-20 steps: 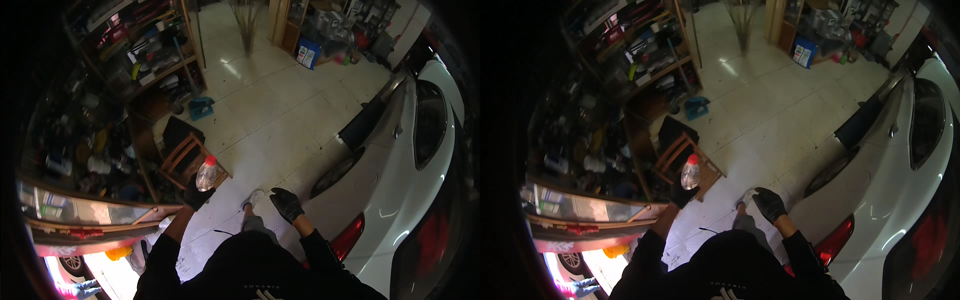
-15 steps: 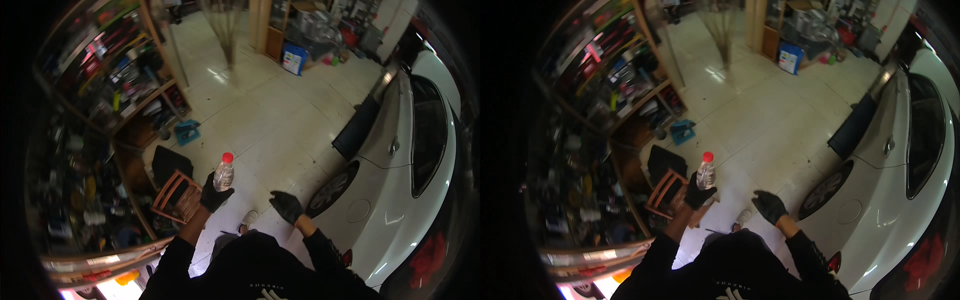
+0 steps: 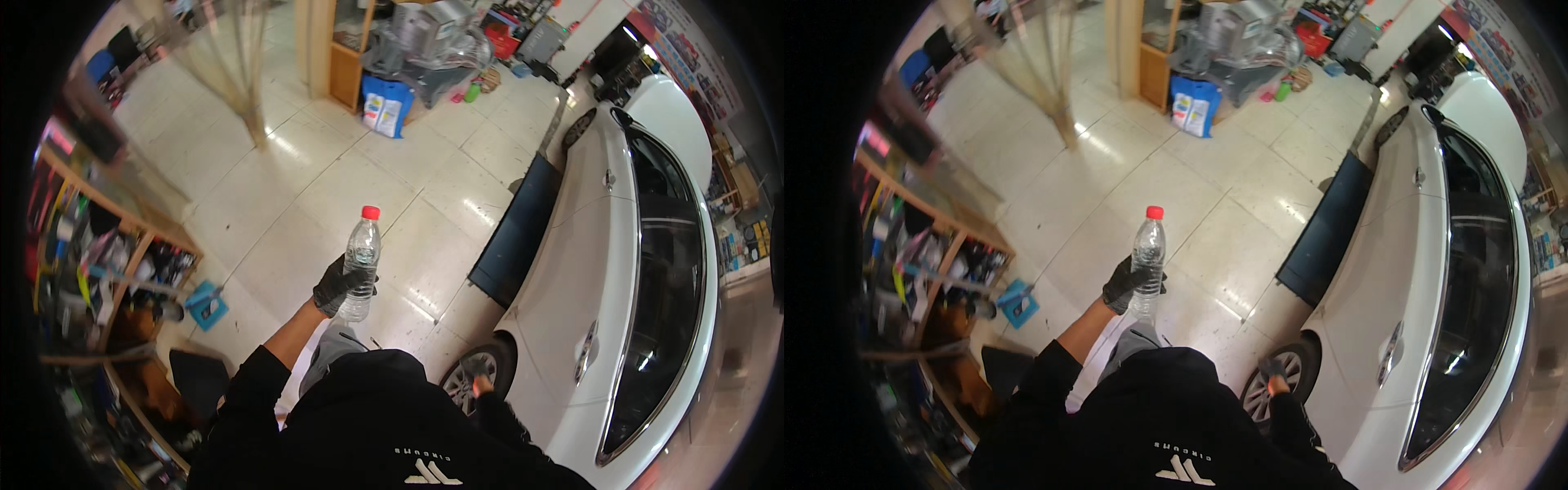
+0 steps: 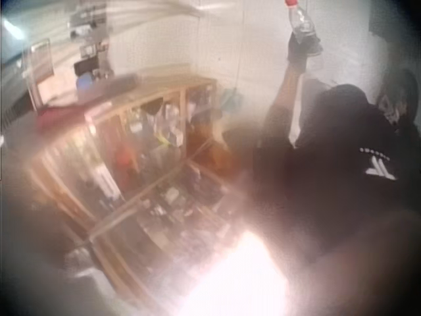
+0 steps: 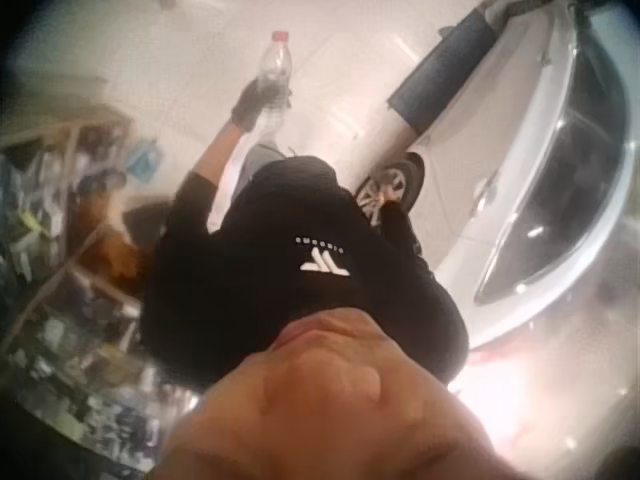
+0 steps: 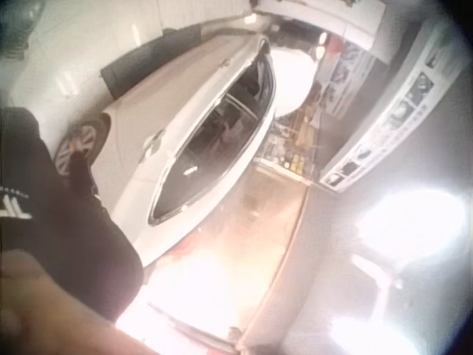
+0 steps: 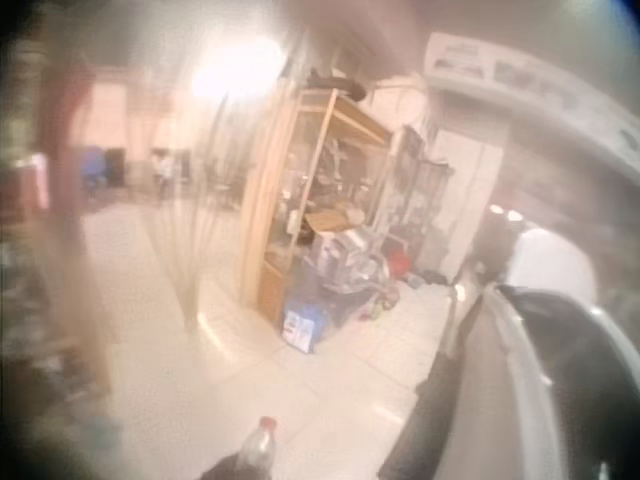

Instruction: The person pours liquid from a large black container into a red funnel, then places the container on a shelf. They walk to a white car with its hood open, remove gloves, and pour liquid from two plastic bottles into the engine compartment. The person then picks up another bottle and walks back toward the engine bay.

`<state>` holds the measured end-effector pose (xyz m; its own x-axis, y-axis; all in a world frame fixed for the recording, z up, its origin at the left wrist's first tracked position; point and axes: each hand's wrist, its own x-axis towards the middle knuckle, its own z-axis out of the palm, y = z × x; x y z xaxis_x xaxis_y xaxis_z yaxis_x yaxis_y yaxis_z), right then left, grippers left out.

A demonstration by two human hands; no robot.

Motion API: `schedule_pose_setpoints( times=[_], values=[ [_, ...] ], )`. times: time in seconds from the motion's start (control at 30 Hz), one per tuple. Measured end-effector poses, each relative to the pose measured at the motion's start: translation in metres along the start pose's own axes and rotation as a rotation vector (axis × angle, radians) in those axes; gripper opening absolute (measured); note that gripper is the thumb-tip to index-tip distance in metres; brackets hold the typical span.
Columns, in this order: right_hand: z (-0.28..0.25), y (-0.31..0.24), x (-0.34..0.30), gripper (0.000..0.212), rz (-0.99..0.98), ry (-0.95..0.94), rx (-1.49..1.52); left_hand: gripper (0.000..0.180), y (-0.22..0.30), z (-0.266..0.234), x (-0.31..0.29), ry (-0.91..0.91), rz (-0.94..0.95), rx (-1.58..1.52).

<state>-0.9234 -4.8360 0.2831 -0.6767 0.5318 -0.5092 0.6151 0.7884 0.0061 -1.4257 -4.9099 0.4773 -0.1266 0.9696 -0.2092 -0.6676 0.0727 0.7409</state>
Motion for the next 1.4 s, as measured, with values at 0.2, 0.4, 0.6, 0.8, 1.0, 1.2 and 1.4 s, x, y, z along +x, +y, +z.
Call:
schedule_pose_setpoints(
  times=[0.2,0.4,0.6,0.8,1.0,1.2,1.4],
  values=[
    [0.001,0.093,0.006,0.028,1.13,-0.236,1.436,0.069,0.086,0.031,0.304,-0.21,-0.273,-0.276],
    [-0.063,0.204,0.137,0.026,1.226,-0.268,1.546,0.086,0.1,0.092,0.61,-0.158,-0.402,-0.27],
    [-0.251,0.465,0.353,0.022,1.003,0.27,1.892,0.087,0.139,0.191,0.862,-0.231,-0.46,-0.264],
    [-0.4,0.752,0.574,0.026,0.704,0.577,1.568,0.091,0.133,0.244,1.151,-0.415,-0.496,-0.301],
    [-0.496,0.918,0.623,0.024,0.822,0.67,1.779,0.091,0.144,0.358,1.412,-0.577,-0.549,-0.212],
    [-0.518,1.106,0.706,0.022,1.08,0.805,1.704,0.073,0.131,0.46,1.661,-0.664,-0.469,0.016],
    [-0.695,1.395,0.879,0.025,0.926,0.851,1.155,0.062,0.136,0.569,1.879,-0.614,-0.305,0.275]
  ],
)
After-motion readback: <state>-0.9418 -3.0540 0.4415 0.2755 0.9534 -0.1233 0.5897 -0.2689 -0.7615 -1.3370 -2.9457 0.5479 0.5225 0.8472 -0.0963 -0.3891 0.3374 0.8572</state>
